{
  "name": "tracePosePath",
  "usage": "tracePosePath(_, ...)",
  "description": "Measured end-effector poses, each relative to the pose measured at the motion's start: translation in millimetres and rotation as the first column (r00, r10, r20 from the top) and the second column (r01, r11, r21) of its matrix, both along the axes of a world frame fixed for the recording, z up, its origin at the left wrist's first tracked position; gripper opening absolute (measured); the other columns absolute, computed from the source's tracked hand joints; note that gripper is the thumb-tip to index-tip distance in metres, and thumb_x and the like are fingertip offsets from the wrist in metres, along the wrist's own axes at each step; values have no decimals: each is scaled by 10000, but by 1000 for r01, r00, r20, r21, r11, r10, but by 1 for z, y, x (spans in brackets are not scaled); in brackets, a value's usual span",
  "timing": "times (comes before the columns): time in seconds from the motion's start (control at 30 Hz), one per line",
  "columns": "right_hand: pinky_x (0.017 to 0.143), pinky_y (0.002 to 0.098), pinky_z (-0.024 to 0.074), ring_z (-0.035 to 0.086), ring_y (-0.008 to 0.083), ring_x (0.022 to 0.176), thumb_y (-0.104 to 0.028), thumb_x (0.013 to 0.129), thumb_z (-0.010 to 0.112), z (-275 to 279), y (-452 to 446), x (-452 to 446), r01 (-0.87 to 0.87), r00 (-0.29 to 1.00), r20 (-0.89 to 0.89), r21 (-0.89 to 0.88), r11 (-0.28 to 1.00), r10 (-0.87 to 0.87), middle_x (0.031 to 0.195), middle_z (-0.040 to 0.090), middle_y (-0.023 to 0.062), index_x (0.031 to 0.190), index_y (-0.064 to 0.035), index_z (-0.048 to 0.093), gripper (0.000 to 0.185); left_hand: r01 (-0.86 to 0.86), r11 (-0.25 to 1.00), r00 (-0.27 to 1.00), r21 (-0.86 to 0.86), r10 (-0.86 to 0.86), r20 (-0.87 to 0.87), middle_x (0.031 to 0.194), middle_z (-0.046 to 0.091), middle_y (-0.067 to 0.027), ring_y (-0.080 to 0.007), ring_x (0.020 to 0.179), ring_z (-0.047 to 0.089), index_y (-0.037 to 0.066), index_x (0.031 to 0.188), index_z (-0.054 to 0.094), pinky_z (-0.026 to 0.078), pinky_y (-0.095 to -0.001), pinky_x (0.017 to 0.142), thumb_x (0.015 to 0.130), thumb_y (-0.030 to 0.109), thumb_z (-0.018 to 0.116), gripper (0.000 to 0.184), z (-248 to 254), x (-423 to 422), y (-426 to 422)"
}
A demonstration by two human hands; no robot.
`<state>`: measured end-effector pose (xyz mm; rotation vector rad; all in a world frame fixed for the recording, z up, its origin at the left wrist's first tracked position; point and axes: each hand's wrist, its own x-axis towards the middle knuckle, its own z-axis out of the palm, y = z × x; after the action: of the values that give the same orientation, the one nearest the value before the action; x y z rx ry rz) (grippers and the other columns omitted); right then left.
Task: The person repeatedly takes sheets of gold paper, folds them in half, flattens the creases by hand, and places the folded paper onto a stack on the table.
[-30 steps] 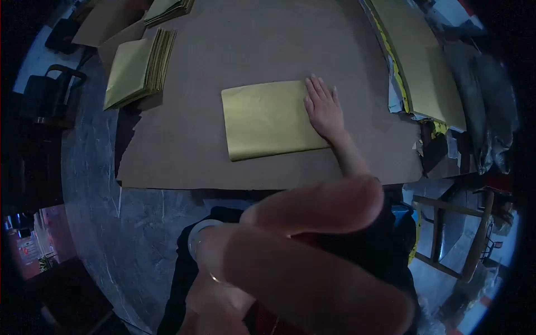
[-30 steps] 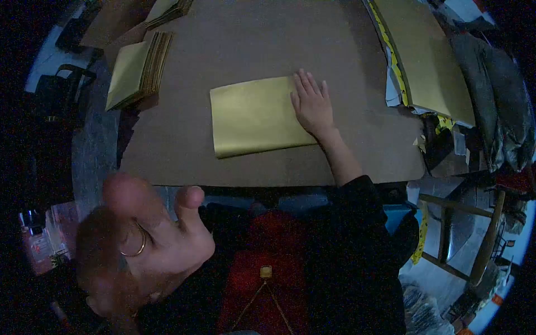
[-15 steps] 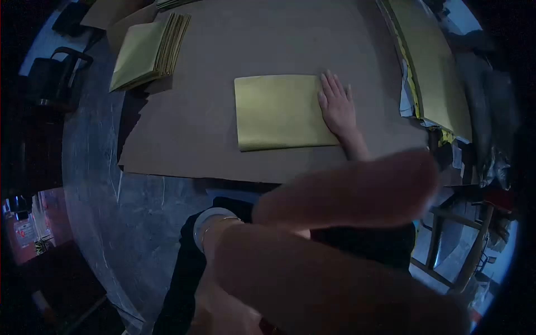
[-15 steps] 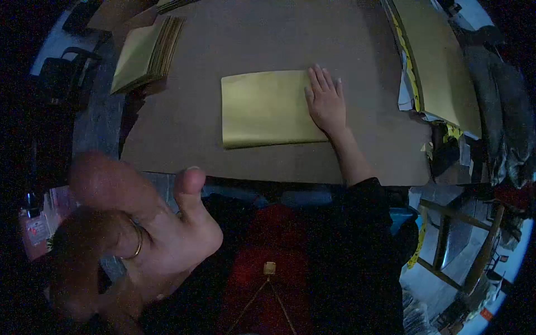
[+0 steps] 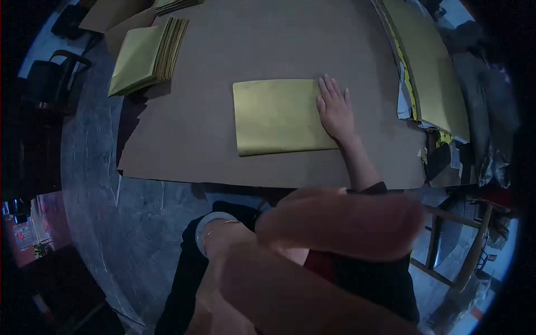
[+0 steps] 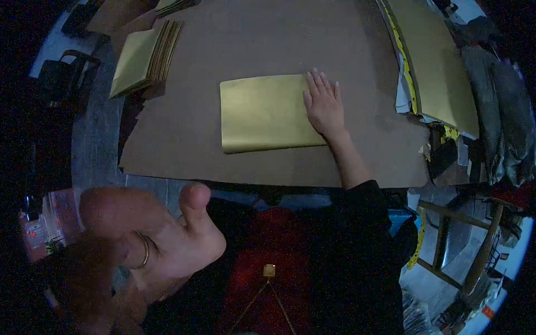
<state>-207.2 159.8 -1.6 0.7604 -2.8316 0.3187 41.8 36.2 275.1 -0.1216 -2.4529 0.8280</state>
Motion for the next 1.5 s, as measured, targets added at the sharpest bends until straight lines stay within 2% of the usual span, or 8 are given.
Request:
tracePosePath(0.5, 1144, 481, 152, 229, 234, 1404, -310, 982, 303, -2, 1, 0, -1, 1000, -5, 16, 1000, 1, 1514, 267, 61, 1442, -102, 303, 504, 267, 863, 963, 430, -255, -87, 1202, 515, -155, -232, 1057, 481, 4, 1115, 596, 417, -331, 879, 929, 266, 535, 326, -10, -12, -43)
tracePosePath(0.73, 1124, 507, 187, 260, 230, 1391, -322, 984, 348, -4, 2, -4, -13, 1000, -10, -29, 999, 13, 1503, 289, 71, 1438, -101, 301, 508, 517, 153, 788, 842, -469, -398, 1226, 513, -135, -233, 1125, 482, 33, 1095, 619, 414, -335, 931, 927, 221, 556, 260, -48, -38, -72)
tracePosePath(0.87, 1126, 437, 227, 287, 284, 1374, -231, 942, 489, 14, 6, -9, 32, 983, 181, -387, 921, 42, 1506, 264, 129, 1434, -69, 291, 555, 220, -276, 861, 936, -397, -319, 1239, 512, -123, -233, 1165, 482, 50, 1084, 632, 413, -337, 961, 926, 195, 567, 224, -116, -57, -74)
tracePosePath(0.97, 986, 422, 391, 457, 342, 1207, -236, 885, 579, 21, 12, -23, 312, 918, 354, -362, 878, -180, 1276, 490, 203, 1289, 1, 471, 481, -199, -464, 924, 863, -383, 8, 1207, 560, -105, -207, 1122, 531, 10, 1146, 604, 404, -310, 967, 950, 142, 520, 251, -178, -59, -72)
tracePosePath(1.13, 892, 432, 447, 545, 357, 1061, -271, 815, 672, 31, 13, -37, 365, 884, 398, -263, 893, -244, 1159, 539, 220, 1195, 49, 512, 522, -240, -332, 920, 912, -377, 105, 1097, 638, -129, -206, 1034, 596, -5, 1110, 630, 445, -298, 923, 945, 166, 539, 255, -220, -69, -77)
tracePosePath(1.27, 840, 441, 465, 578, 355, 1009, -261, 803, 680, 19, 14, -44, 321, 920, 282, -149, 935, -271, 1099, 561, 209, 1145, 18, 508, 473, -158, -61, 885, 986, -452, 114, 1201, 589, -151, -313, 1128, 556, 21, 1131, 617, 473, -363, 912, 904, 141, 570, 261, -244, -62, -77)
tracePosePath(1.37, 876, 462, 447, 528, 350, 1080, -204, 838, 637, 17, 10, -38, 330, 923, 231, -69, 942, -306, 1165, 523, 176, 1233, -79, 495, 438, -24, 369, 868, 929, -453, 202, 1265, 542, -129, -296, 1182, 515, 0, 1208, 556, 463, -363, 952, 873, 206, 611, 397, -245, -52, -73)
tracePosePath(1.5, 905, 431, 397, 513, 306, 1066, -136, 863, 594, 38, -8, 6, 153, 985, -47, -208, 966, -166, 1192, 516, 141, 1236, -74, 498, 391, 37, 466, 879, 884, -435, 193, 1283, 527, -116, -294, 1208, 488, -12, 1203, 554, 452, -357, 963, 863, 213, 622, 413, -246, -51, -67)
